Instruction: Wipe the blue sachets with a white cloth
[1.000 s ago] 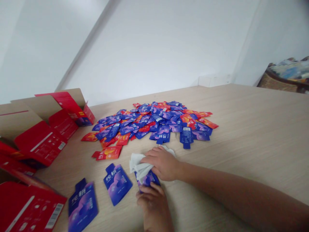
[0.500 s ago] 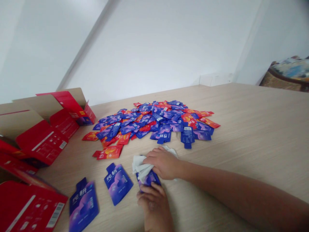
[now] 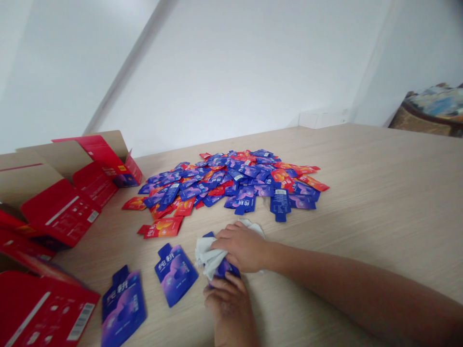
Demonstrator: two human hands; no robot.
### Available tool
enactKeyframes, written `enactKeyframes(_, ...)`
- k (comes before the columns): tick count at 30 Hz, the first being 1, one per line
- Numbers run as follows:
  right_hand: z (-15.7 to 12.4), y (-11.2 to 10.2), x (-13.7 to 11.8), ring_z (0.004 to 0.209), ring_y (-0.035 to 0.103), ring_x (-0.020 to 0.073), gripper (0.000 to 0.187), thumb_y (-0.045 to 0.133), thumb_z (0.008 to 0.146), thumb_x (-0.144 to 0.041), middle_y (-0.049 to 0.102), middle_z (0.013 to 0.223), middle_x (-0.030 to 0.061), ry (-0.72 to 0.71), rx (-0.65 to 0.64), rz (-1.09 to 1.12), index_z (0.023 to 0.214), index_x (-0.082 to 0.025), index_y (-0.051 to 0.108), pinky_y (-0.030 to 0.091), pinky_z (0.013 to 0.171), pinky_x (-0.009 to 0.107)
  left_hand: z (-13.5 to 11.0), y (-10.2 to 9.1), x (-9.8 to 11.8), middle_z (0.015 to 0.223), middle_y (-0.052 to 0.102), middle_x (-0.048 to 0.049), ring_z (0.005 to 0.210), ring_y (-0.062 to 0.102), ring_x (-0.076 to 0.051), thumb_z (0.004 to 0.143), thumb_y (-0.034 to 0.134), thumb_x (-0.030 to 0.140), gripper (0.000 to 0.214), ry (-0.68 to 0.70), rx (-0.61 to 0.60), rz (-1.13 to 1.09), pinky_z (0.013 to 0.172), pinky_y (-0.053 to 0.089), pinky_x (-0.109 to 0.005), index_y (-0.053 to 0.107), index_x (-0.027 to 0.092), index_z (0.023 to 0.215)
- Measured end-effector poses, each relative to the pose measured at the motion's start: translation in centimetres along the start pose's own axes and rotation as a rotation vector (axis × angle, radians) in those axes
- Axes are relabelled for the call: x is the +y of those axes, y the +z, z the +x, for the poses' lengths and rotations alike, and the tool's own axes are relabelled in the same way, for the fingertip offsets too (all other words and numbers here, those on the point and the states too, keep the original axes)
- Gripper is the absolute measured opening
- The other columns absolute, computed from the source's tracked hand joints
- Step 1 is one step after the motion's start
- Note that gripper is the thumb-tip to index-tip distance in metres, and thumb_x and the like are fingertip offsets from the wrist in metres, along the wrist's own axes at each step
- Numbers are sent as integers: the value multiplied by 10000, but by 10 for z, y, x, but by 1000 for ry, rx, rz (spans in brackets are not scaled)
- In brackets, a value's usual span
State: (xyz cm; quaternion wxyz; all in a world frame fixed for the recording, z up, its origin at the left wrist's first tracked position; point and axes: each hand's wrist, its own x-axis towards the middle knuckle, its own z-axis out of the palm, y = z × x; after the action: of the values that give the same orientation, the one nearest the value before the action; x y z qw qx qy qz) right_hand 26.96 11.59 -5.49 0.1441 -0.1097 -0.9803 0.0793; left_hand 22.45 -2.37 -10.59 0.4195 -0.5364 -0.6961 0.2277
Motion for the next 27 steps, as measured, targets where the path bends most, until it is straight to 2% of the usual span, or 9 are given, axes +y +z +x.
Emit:
enactKeyframes(3, -1, -2, 0, 1016, 454, 214, 366, 533, 792, -187, 575, 1130, 65, 49, 74, 3, 1156, -217, 548, 305, 870, 379, -1, 1, 0, 913, 716, -201, 725, 670, -314, 742, 518, 144, 281, 0, 22, 25, 673, 444, -435, 682, 136, 970)
enactKeyframes(6, -4, -5, -2, 1017, 452, 210, 371, 528, 796, -193, 566, 1154, 57, 22, 122, 29, 1166, -219, 540, 302, 876, 373, -2, 4, 2, 918, 714, -205, 732, 669, -317, 742, 521, 152, 280, 0, 37, 15, 681, 448, -436, 678, 129, 973)
enactKeyframes(11, -3, -3, -4, 966, 464, 208, 346, 498, 836, -259, 582, 1100, 56, -104, 23, 13, 1178, -232, 542, 312, 849, 370, -1, 4, 2, 844, 720, -184, 708, 670, -299, 741, 518, 116, 266, -15, 27, -46, 707, 460, -448, 679, 119, 953)
enactKeyframes(14, -1, 0, -3, 956, 468, 211, 344, 499, 835, -263, 590, 1068, 57, -86, -24, -4, 1175, -238, 545, 313, 837, 372, -1, 2, 0, 849, 717, -198, 713, 670, -297, 749, 510, 114, 270, -5, 32, -41, 703, 464, -449, 672, 99, 963)
enactKeyframes(19, 1, 0, 0, 980, 470, 220, 357, 522, 805, -228, 590, 1085, 64, 23, 0, -11, 1162, -220, 545, 321, 828, 374, -1, 0, -2, 900, 712, -218, 713, 671, -290, 755, 502, 112, 266, 15, 43, 11, 656, 464, -417, 661, 94, 968)
enactKeyframes(27, -5, -6, -4, 1016, 454, 205, 369, 493, 835, -247, 563, 1160, 66, -67, 84, 40, 1201, -211, 526, 310, 884, 369, -1, 3, 1, 866, 714, -200, 707, 669, -289, 762, 478, 90, 270, -2, 14, -32, 666, 473, -427, 660, 106, 961)
